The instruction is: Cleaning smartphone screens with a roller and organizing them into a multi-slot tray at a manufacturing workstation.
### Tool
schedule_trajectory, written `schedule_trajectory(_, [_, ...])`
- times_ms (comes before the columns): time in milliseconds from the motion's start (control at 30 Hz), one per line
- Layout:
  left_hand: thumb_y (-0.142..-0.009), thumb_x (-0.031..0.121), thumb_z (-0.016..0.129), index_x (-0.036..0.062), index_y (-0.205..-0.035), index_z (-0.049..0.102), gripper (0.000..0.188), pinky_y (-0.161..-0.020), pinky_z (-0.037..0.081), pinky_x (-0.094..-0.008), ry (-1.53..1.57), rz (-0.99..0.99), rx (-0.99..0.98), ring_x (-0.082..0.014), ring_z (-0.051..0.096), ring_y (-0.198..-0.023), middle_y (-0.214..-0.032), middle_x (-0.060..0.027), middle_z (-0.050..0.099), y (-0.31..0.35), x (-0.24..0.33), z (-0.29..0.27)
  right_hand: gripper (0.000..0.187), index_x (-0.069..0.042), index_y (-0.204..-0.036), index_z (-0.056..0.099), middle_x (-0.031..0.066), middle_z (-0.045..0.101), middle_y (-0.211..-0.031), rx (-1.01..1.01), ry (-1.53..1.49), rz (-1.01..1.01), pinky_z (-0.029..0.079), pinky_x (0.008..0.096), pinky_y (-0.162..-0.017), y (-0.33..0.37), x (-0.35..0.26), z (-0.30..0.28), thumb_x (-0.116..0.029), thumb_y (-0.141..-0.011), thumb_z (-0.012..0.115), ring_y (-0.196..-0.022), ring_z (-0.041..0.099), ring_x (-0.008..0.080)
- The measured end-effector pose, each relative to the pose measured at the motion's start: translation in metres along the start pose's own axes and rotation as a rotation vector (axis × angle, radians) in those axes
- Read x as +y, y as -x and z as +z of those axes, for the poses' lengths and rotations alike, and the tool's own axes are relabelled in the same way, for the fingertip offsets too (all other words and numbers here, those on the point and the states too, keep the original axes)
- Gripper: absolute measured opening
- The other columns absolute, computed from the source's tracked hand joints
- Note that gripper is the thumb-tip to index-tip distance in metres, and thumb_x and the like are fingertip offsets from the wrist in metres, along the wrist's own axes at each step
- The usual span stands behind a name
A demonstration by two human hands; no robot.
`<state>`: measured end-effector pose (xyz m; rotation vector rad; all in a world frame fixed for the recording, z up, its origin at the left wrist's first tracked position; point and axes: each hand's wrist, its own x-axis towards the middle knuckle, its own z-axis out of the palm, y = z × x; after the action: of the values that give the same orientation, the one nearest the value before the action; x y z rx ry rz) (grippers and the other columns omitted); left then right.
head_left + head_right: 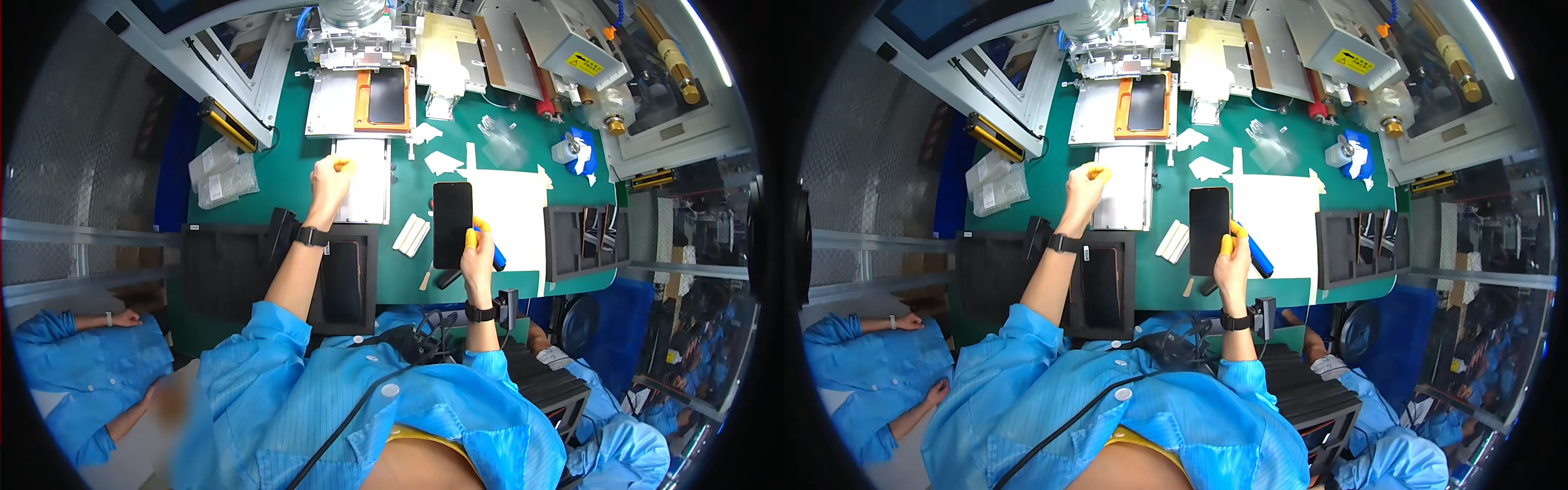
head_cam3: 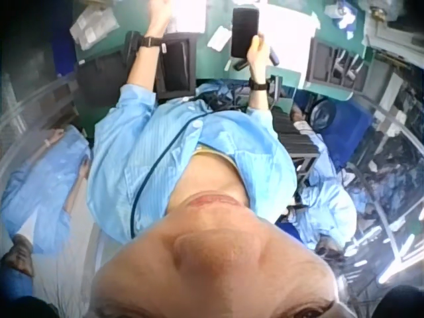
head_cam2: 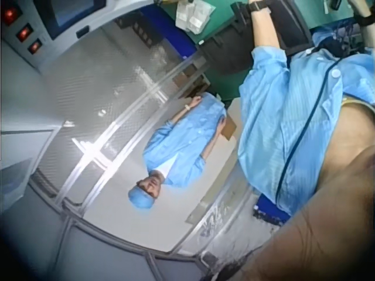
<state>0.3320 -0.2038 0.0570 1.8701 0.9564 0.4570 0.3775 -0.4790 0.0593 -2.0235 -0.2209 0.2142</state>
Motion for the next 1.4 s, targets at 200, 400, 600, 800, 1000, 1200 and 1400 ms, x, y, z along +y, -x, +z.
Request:
schedule_trajectory(200, [-0.072,0.024,0.062,0.0059,-0.084,0.064,0.022,-0.074,0.044,-0.0342,-0.226,0.157,0.217,-0.0267,0.055,-0.083,-0.087,-0.0144,0.059,-0.022,-0.019,0.025,0.029,-0.004,-0.115,0.043,0.0074,0.052,-0.074,-0.041,-0.075,0.064,0.04,0.0254,-0.06,-0.027,-0.01,0.007,-0.002,-0.086,0.042,-0.063,0.046,0.013])
schedule_trajectory(400, [-0.068,0.04,0.065,0.0079,-0.088,0.062,0.038,-0.084,0.034,-0.0434,-0.54,0.281,0.21,-0.031,0.042,-0.101,-0.098,-0.0161,0.053,-0.005,0.011,0.044,0.027,-0.001,-0.106,0.043,0.009,0.048,-0.074,0.018,-0.106,0.012,0.039,0.0257,-0.061,-0.057,0.009,0.044,0.005,-0.08,0.04,-0.065,0.045,0.0149])
schedule_trajectory(600, [-0.072,0.009,0.064,0.0013,-0.091,0.045,0.028,-0.063,0.042,-0.0268,0.508,-0.091,0.017,-0.0141,0.05,-0.07,-0.082,-0.0081,0.052,0.004,0.02,0.017,0.026,0.002,-0.101,0.042,0.0251,0.053,-0.087,0.077,-0.02,-0.118,0.042,0.0409,-0.07,-0.08,-0.042,0.101,0.002,-0.074,0.041,-0.08,0.054,0.0387])
schedule_trajectory(800, [-0.08,0.007,0.057,0.0034,-0.101,0.043,0.025,-0.069,0.047,-0.0255,0.914,-0.245,-0.122,-0.0117,0.055,-0.08,-0.091,-0.0069,0.054,0.053,-0.002,-0.057,0.025,0.003,-0.097,0.043,0.0243,0.043,-0.096,0.165,0.356,-0.183,0.033,0.0456,-0.079,-0.084,-0.053,0.148,-0.005,-0.074,0.046,-0.093,0.039,0.0381])
schedule_trajectory(1000, [-0.085,0.004,0.048,0.004,-0.117,0.037,0.034,-0.076,0.05,-0.0258,1.029,-0.329,-0.069,-0.0152,0.057,-0.089,-0.104,-0.0089,0.054,0.092,-0.012,-0.1,0.027,0.001,-0.09,0.059,0.0215,0.059,-0.083,0.022,0.436,-0.073,0.043,0.0411,-0.072,-0.05,0.002,0.042,-0.023,-0.079,0.053,-0.081,0.056,0.0347])
schedule_trajectory(1200, [-0.083,0.003,0.052,0.0058,-0.117,0.038,0.037,-0.072,0.049,-0.0246,1.008,-0.345,-0.128,-0.0113,0.056,-0.084,-0.098,-0.0072,0.055,0.095,-0.015,-0.104,0.053,0.006,-0.064,0.058,0.0176,0.059,-0.06,0.002,0.721,0.471,0.047,0.0391,-0.054,-0.003,0.103,-0.013,-0.044,-0.08,0.052,-0.059,0.061,0.0284])
schedule_trajectory(1400, [-0.081,0.002,0.054,0.0058,-0.121,0.036,0.044,-0.082,0.043,-0.0256,1.01,-0.333,-0.113,-0.0117,0.05,-0.096,-0.107,-0.0074,0.05,0.11,-0.008,-0.102,0.021,0.002,-0.097,0.043,0.0068,0.048,-0.058,0.306,-0.379,0.658,0.041,0.0265,-0.036,-0.041,0.1,0.01,-0.017,-0.087,0.047,-0.041,0.047,0.0142])
